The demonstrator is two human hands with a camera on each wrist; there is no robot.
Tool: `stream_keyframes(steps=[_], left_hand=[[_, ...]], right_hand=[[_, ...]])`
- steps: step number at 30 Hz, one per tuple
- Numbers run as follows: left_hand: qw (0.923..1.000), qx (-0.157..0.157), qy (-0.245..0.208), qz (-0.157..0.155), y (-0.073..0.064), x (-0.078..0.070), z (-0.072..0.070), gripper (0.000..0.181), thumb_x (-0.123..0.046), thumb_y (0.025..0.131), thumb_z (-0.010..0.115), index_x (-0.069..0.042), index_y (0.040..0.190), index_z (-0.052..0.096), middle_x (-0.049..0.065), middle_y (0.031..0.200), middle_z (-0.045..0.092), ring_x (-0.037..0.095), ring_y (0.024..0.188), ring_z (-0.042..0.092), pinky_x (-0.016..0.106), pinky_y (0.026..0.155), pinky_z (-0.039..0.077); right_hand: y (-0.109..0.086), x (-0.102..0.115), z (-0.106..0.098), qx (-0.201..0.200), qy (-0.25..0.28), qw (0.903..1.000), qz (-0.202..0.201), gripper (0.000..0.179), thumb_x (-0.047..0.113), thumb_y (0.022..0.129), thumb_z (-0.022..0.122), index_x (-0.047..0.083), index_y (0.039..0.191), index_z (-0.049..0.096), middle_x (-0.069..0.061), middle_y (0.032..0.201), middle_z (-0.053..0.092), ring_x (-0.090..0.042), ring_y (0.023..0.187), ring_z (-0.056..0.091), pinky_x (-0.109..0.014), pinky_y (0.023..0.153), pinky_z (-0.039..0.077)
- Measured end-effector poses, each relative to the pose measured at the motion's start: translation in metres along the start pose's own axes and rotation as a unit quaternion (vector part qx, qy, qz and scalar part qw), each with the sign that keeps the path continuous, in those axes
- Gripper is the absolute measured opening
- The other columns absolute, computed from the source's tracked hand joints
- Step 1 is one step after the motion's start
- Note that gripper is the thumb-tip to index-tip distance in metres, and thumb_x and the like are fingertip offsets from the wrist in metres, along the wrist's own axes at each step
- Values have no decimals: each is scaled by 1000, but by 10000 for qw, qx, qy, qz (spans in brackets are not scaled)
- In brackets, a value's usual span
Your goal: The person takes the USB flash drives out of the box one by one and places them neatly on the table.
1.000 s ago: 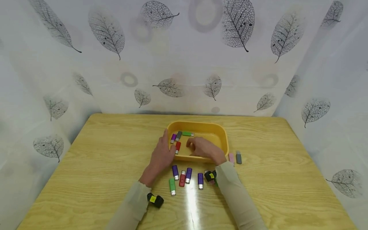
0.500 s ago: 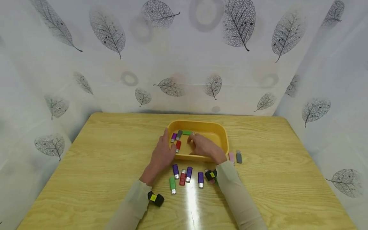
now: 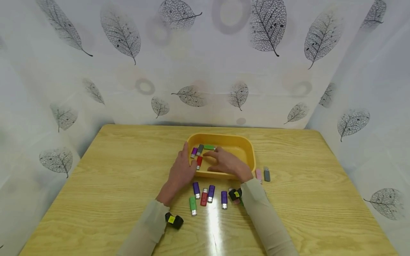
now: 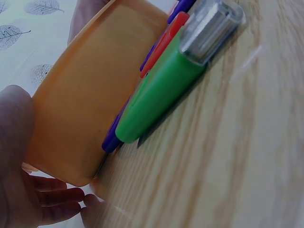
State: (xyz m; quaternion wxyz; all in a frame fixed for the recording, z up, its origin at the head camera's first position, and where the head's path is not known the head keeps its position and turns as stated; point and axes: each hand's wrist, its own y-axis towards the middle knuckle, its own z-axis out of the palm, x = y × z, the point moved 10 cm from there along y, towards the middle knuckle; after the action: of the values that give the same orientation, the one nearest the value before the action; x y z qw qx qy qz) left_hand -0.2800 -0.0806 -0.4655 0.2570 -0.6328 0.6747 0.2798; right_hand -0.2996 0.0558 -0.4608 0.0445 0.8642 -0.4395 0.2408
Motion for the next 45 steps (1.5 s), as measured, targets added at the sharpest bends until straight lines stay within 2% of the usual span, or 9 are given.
stream_keyframes(steps=[4, 13, 21, 25, 29, 33, 38, 42, 45], left_hand=[[10000, -20, 54, 42, 0, 0, 0, 75, -25, 98, 48, -7, 160, 10, 26, 143, 43, 37, 117, 55, 54, 100, 47], [9999, -49, 28, 84, -2, -2, -3, 76, -25, 97, 49, -5, 159, 12, 27, 143, 43, 39, 118, 55, 55, 99, 47], [10000, -35, 33, 68, -3, -3, -4, 76, -25, 97, 49, -5, 159, 11, 27, 144, 42, 38, 120, 55, 55, 99, 47], [9999, -64, 67, 94, -2, -3, -5, 75, -25, 97, 47, -6, 160, 10, 26, 143, 43, 38, 119, 55, 55, 98, 48], [9999, -91, 48, 82, -2, -2, -5, 74, -24, 97, 47, -6, 160, 11, 26, 144, 43, 37, 118, 55, 54, 100, 47], [10000, -52, 8, 43, -2, -1, -3, 75, -24, 97, 48, -7, 160, 10, 26, 144, 42, 36, 116, 56, 54, 99, 47], [10000, -24, 53, 27, -2, 0, -1, 76, -24, 97, 48, -8, 160, 9, 25, 143, 43, 36, 116, 56, 53, 99, 48], [9999, -33, 64, 77, -1, 1, 0, 76, -24, 97, 48, -7, 160, 9, 26, 144, 42, 37, 117, 55, 54, 98, 48], [9999, -51, 62, 108, -1, 0, -1, 76, -24, 97, 48, -6, 160, 9, 26, 144, 43, 37, 117, 56, 54, 97, 48]], right_hand=[[-1, 8, 3, 105, -360, 9984, -420, 55, 35, 97, 62, 22, 149, 48, -19, 123, 49, -18, 90, 58, -29, 77, 54], [-3, 15, 7, 303, -762, 9949, -581, 56, 32, 102, 54, 22, 154, 38, -22, 126, 47, -15, 75, 59, -19, 61, 52], [-3, 20, 7, 310, -1006, 9914, -775, 52, 30, 102, 53, 20, 152, 43, -22, 125, 48, -16, 79, 63, -16, 64, 52], [1, 16, 3, 160, -550, 9970, -527, 49, 37, 100, 57, 21, 145, 52, -18, 128, 49, -16, 83, 62, -24, 71, 55], [4, 9, -1, -16, 15, 9998, -204, 36, 39, 95, 64, 21, 126, 63, -8, 120, 52, -15, 82, 57, -30, 75, 53], [4, 1, -2, -118, 39, 9998, 142, 32, 42, 91, 70, 20, 113, 64, -3, 107, 51, -15, 76, 54, -28, 68, 50], [3, -8, -1, -225, 32, 9985, 500, 40, 45, 86, 74, 17, 113, 64, -1, 104, 51, -15, 79, 54, -28, 68, 49], [4, 1, 1, -188, -7, 9998, -15, 48, 41, 90, 71, 19, 131, 62, -6, 117, 54, -14, 86, 56, -29, 76, 52], [3, 12, 3, -83, 12, 9982, -595, 44, 34, 93, 68, 18, 134, 63, -8, 119, 53, -13, 91, 56, -27, 77, 52]])
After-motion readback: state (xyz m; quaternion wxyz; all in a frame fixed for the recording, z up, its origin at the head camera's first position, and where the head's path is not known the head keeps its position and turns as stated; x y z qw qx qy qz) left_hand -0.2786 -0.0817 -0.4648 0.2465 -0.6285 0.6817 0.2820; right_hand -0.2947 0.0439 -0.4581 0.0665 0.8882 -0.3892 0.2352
